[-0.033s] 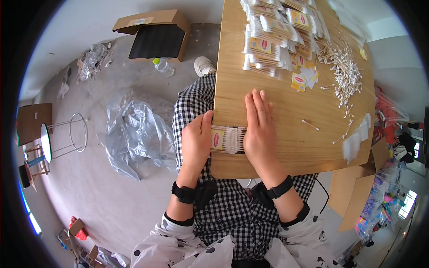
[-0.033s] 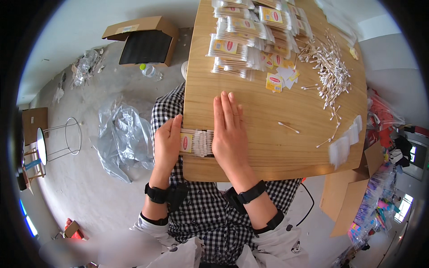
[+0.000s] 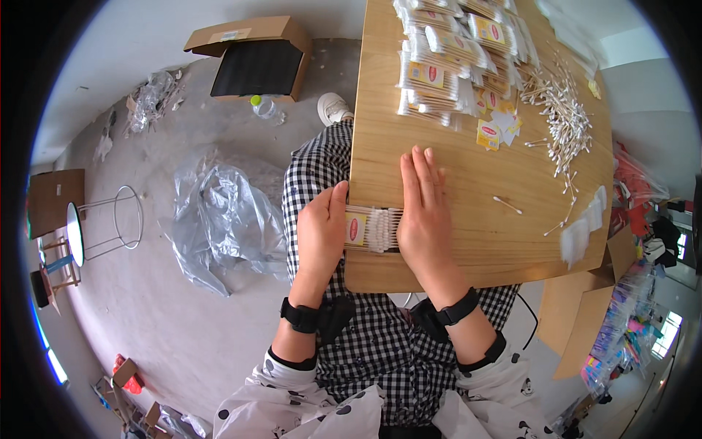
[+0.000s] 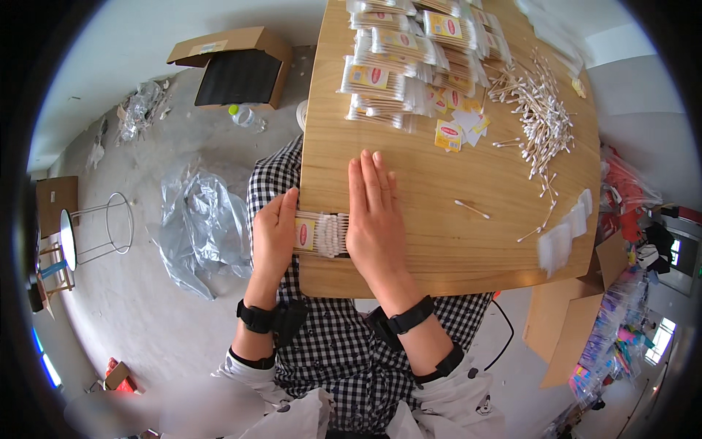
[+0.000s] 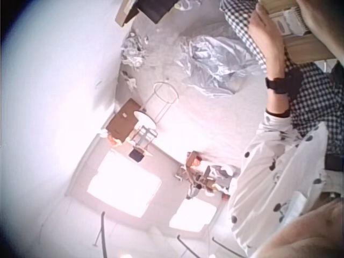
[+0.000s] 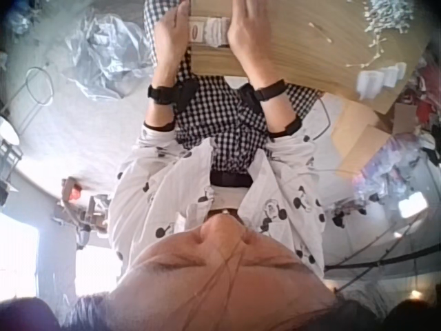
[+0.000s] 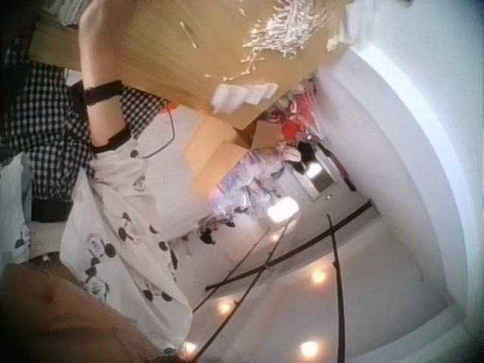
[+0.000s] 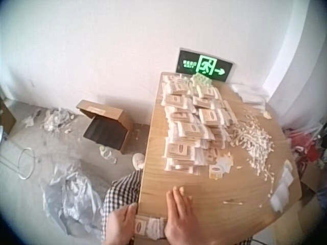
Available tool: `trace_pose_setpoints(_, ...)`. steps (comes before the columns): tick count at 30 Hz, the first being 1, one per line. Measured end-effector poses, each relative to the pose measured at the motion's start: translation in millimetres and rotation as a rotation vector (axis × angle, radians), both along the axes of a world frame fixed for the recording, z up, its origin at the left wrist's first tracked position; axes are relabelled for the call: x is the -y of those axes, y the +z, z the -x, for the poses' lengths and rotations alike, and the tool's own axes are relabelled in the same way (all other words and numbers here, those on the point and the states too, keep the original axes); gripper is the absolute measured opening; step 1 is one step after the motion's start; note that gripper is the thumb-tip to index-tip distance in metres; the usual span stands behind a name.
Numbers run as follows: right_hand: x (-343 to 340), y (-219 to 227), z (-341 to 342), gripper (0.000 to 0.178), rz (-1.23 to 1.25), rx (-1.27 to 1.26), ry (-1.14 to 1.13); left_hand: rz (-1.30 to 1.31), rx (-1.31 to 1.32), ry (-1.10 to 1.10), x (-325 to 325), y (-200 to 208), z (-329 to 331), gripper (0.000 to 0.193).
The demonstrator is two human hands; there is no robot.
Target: Manually align and pack bundles of cotton swabs into small plastic bags.
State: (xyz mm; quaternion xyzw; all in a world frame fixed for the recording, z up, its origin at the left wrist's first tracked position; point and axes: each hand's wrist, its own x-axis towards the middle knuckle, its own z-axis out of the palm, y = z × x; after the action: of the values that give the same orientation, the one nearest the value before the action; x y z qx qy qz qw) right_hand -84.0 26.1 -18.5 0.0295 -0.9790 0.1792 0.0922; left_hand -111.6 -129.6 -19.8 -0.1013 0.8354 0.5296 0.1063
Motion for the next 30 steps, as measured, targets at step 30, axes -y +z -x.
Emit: trace_pose_setpoints(30,56,-2,5,0.06,0.988,-0.124,-0.009,0.347,-0.478,-0.661,27,54,-7,0.07)
